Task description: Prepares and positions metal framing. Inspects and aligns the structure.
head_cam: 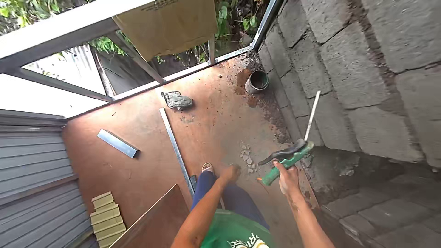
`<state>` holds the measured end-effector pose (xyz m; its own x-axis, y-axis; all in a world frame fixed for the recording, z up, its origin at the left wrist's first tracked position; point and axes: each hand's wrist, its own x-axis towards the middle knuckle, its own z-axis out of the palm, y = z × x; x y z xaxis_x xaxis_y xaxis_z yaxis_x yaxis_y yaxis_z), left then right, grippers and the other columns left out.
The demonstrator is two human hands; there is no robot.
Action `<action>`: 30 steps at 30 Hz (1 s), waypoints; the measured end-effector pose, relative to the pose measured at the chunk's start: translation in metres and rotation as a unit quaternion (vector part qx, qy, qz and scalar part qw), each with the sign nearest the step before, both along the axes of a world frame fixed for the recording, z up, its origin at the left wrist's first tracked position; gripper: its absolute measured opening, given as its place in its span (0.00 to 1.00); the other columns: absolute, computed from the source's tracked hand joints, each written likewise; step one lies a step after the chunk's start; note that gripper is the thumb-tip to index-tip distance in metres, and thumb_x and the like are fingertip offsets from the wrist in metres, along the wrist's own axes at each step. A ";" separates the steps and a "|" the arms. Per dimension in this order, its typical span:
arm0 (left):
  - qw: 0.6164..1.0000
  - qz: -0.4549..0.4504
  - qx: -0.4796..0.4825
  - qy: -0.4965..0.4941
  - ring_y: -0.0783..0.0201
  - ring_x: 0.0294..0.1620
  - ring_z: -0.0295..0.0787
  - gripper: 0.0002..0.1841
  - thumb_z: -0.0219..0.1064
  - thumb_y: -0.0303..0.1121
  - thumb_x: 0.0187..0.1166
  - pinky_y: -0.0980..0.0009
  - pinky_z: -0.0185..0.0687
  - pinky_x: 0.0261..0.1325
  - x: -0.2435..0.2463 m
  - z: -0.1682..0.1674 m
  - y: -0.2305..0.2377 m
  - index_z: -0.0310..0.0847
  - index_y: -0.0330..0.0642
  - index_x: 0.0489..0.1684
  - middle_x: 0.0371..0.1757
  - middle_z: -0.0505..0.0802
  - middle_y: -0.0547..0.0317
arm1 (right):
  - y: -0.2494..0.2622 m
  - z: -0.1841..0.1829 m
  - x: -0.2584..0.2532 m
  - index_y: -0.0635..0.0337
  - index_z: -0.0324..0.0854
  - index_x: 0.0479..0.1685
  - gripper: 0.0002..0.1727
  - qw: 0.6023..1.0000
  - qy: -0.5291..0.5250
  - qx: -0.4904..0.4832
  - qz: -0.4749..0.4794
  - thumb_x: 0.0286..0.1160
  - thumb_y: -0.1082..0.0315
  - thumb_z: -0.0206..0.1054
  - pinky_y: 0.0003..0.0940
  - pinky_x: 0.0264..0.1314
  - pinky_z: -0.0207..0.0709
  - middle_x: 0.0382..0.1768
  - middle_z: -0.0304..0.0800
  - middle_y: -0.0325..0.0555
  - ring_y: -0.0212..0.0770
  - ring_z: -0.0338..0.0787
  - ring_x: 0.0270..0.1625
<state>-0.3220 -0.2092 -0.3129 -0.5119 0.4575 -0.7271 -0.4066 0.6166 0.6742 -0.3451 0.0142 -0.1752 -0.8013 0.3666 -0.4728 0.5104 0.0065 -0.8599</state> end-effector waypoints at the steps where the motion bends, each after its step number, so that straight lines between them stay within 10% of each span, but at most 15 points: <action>1: 0.999 0.030 -0.027 -0.009 0.47 0.66 0.90 0.20 0.58 0.41 0.89 0.43 0.81 0.74 -0.014 -0.011 -0.023 0.82 0.43 0.73 0.64 0.91 0.43 | -0.001 -0.018 -0.004 0.69 0.77 0.64 0.28 0.999 -0.032 0.022 0.014 0.66 0.63 0.75 0.38 0.50 0.89 0.45 0.91 0.50 0.40 0.92 0.43; 8: 0.949 0.211 -0.231 -0.049 0.44 0.62 0.92 0.24 0.55 0.47 0.90 0.40 0.84 0.70 -0.112 -0.171 -0.251 0.80 0.39 0.72 0.61 0.92 0.41 | -0.016 -0.153 -0.029 0.67 0.78 0.64 0.31 0.973 -0.206 0.072 0.077 0.63 0.57 0.75 0.47 0.45 0.89 0.41 0.91 0.52 0.46 0.92 0.38; 20: 0.909 0.192 -0.368 0.041 0.30 0.74 0.80 0.29 0.60 0.49 0.87 0.28 0.71 0.74 -0.388 -0.516 -0.539 0.77 0.32 0.73 0.70 0.85 0.28 | -0.069 -0.355 -0.059 0.71 0.69 0.73 0.32 0.884 -0.435 0.166 0.050 0.70 0.66 0.72 0.38 0.52 0.87 0.49 0.87 0.51 0.35 0.90 0.43; 24: 0.870 0.380 -0.314 0.016 0.41 0.79 0.77 0.46 0.70 0.57 0.76 0.41 0.72 0.80 -0.452 -0.572 -0.552 0.59 0.33 0.87 0.78 0.81 0.34 | -0.091 -0.372 -0.064 0.70 0.69 0.70 0.31 0.880 -0.449 0.143 0.059 0.70 0.65 0.74 0.38 0.51 0.88 0.46 0.88 0.47 0.35 0.91 0.41; 26: 0.843 0.452 -0.291 0.010 0.45 0.69 0.86 0.42 0.76 0.58 0.70 0.43 0.80 0.71 -0.464 -0.582 -0.547 0.72 0.34 0.78 0.68 0.88 0.37 | -0.105 -0.367 -0.074 0.70 0.71 0.72 0.33 0.862 -0.478 0.152 0.066 0.69 0.64 0.75 0.41 0.53 0.87 0.49 0.89 0.52 0.38 0.91 0.44; 30: 0.838 0.523 -0.150 -0.036 0.56 0.56 0.92 0.35 0.79 0.49 0.68 0.51 0.90 0.58 -0.452 -0.519 -0.507 0.76 0.41 0.74 0.59 0.92 0.50 | -0.115 -0.327 -0.064 0.59 0.77 0.74 0.33 0.848 -0.500 0.164 0.059 0.67 0.58 0.78 0.54 0.56 0.86 0.52 0.91 0.56 0.49 0.92 0.50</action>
<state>-0.7735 -0.7163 -0.8323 -0.4690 -0.4237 -0.7749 -0.8635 0.0357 0.5031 -0.4090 -0.1005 -0.5026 -0.0997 0.5552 -0.8257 0.9624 0.2645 0.0616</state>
